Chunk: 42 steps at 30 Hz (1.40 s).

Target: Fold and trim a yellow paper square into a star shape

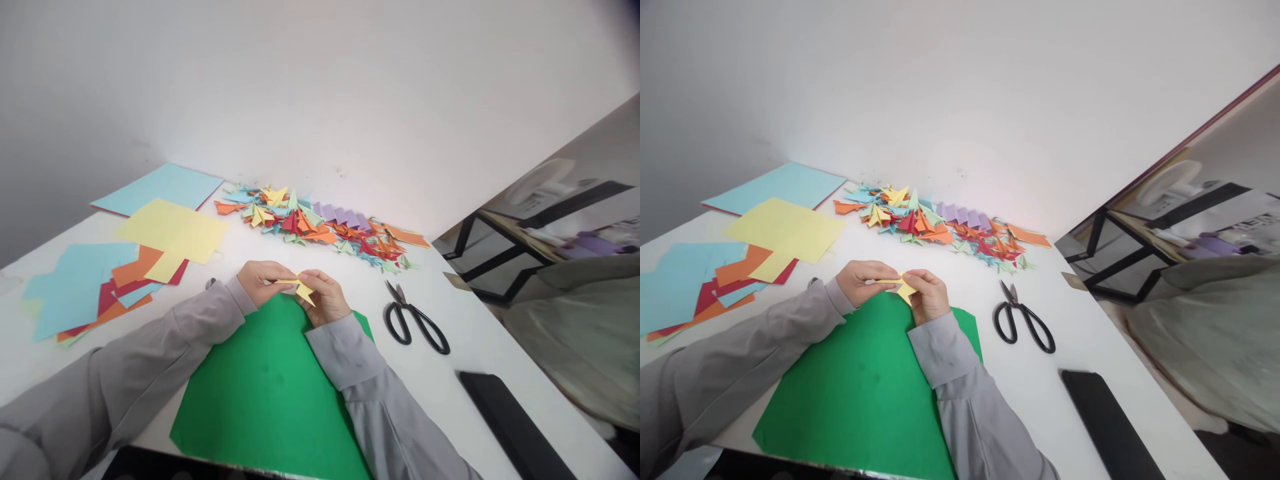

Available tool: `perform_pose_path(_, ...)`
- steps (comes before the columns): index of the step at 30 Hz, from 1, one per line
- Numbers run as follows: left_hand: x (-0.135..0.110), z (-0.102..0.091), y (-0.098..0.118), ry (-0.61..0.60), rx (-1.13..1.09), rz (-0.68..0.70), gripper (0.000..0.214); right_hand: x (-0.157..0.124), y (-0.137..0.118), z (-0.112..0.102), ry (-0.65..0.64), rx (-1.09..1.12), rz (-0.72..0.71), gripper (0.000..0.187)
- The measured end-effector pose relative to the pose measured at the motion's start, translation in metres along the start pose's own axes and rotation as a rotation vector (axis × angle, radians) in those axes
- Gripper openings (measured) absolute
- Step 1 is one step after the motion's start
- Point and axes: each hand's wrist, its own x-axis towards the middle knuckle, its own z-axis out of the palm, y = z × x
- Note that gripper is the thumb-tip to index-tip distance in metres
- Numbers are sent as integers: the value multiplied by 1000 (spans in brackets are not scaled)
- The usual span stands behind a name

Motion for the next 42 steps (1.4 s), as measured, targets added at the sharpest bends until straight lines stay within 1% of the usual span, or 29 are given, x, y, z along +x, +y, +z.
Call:
perform_pose_path(2, 0, 1, 0, -42, -5, -17, 17, 0, 0, 0, -10, 1, 10, 11)
perform_pose_path(4, -1, 1, 1, -58, -14, -36, 16, 1, 0, 0, -15, -3, 5, 12)
perform_pose_path(9, -1, 1, 1, -45, -54, -101, 14, 1, 0, -1, -13, -1, -12, 12)
perform_pose_path(12, -1, 2, 1, -2, -21, -152, 16, 1, 0, -1, -15, -10, -19, 12)
perform_pose_path(15, -1, 2, 2, 48, 19, -126, 15, 0, 1, -2, -39, -27, -33, 12)
perform_pose_path(18, 1, 1, 3, 59, 18, -81, 12, 1, 1, -3, -125, -58, -40, 11)
perform_pose_path(21, 2, -1, 1, 67, 19, -74, 11, 2, 2, -4, -208, -86, -35, 11)
perform_pose_path(28, 2, -5, -2, 23, -2, -99, 12, 7, 6, -8, -200, -102, -57, 15)
perform_pose_path(31, 1, -5, -3, 8, -43, -147, 12, 9, 8, -10, -206, -99, -67, 17)
perform_pose_path(34, 1, -5, -4, -6, -97, -226, 13, 9, 8, -11, -206, -104, -60, 18)
perform_pose_path(38, 2, -6, -4, -15, -186, -374, 17, 8, 8, -11, -209, -130, -75, 19)
perform_pose_path(42, 4, -5, 1, 16, -305, -508, 16, 7, 9, -11, -203, -182, -99, 21)
